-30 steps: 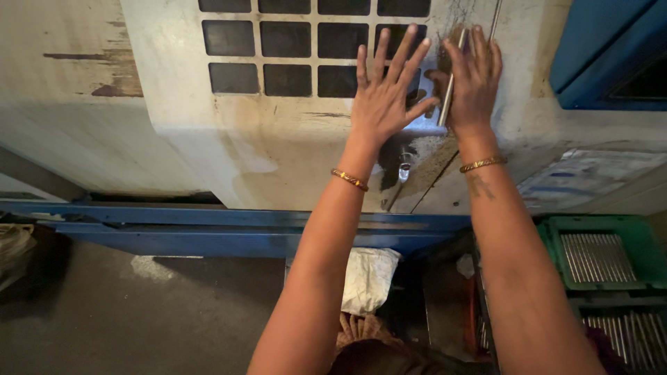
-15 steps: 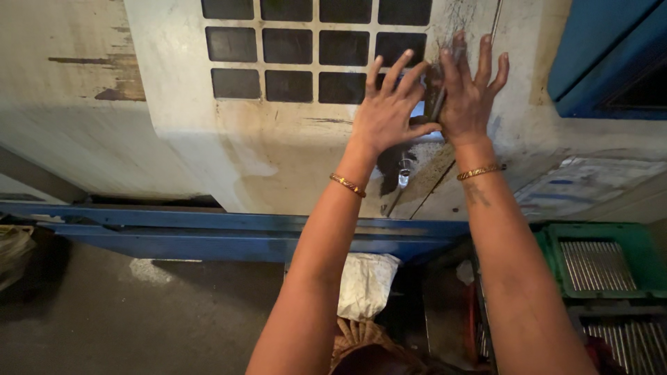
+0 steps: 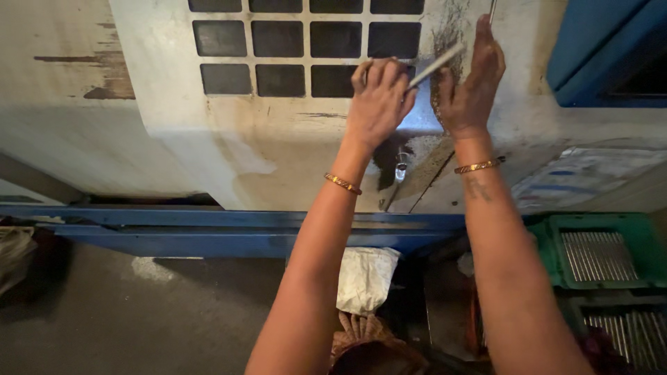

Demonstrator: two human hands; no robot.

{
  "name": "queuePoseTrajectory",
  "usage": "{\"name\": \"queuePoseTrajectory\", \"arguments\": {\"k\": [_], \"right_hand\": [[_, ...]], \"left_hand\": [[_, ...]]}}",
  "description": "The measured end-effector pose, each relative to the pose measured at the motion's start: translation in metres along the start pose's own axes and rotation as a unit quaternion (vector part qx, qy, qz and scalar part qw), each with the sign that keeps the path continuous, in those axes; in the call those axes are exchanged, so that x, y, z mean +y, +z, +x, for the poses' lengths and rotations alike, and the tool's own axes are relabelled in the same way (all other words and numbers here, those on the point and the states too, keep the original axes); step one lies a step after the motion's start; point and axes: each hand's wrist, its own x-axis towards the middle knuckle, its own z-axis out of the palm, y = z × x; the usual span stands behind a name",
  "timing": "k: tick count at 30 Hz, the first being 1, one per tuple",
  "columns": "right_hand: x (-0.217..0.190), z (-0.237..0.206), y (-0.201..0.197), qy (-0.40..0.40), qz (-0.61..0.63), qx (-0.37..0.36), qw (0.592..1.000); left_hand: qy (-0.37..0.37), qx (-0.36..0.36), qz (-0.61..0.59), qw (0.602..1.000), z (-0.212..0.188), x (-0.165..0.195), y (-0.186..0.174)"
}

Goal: The person opens a machine door, wipes the interior with a cloth, and then uses a metal rod to scrape and clean the gridded surface on the door. They repeatedly open and close the door while cleaning different sections.

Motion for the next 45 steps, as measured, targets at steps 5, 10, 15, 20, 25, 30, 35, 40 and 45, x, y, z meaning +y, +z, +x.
{"name": "queuePoseTrajectory", "arguments": {"k": [5, 10, 15, 20, 25, 30, 35, 40, 45], "right_hand": [[0.005, 0.002, 0.006, 0.046, -0.104, -0.058, 0.992], [0.012, -0.002, 0.009, 0.024, -0.098, -0.087, 0.991], [0.010, -0.005, 0.006, -0.032, -0.027, 0.018, 0.999], [0.009, 0.001, 0.010, 0.039, -0.184, -0.228, 0.955], [0.014, -0.003, 0.012, -0.005, -0.065, -0.061, 0.996], [0.016, -0.006, 0.014, -0.072, -0.107, -0.034, 0.991], [0.007, -0.007, 0.008, -0.110, -0.190, -0.020, 0.975], [-0.002, -0.005, -0.001, -0.119, -0.170, 0.029, 0.978], [-0.002, -0.009, -0.003, -0.078, -0.163, 0.044, 0.983]], "left_hand": [[-0.087, 0.071, -0.041, 0.993, 0.000, -0.001, -0.002], [-0.079, 0.070, -0.043, 0.994, 0.000, 0.000, -0.003], [-0.066, 0.063, -0.041, 0.995, 0.000, 0.000, -0.005], [-0.051, 0.044, -0.006, 0.998, 0.000, 0.002, -0.007], [-0.056, 0.038, 0.000, 0.998, 0.001, 0.004, -0.006], [-0.023, 0.042, -0.003, 0.999, 0.000, 0.004, -0.003], [0.011, 0.066, 0.000, 0.998, -0.001, 0.004, -0.006], [-0.010, 0.068, -0.065, 0.996, 0.002, 0.005, -0.017], [-0.014, 0.101, -0.087, 0.991, 0.004, 0.005, -0.026]]}}
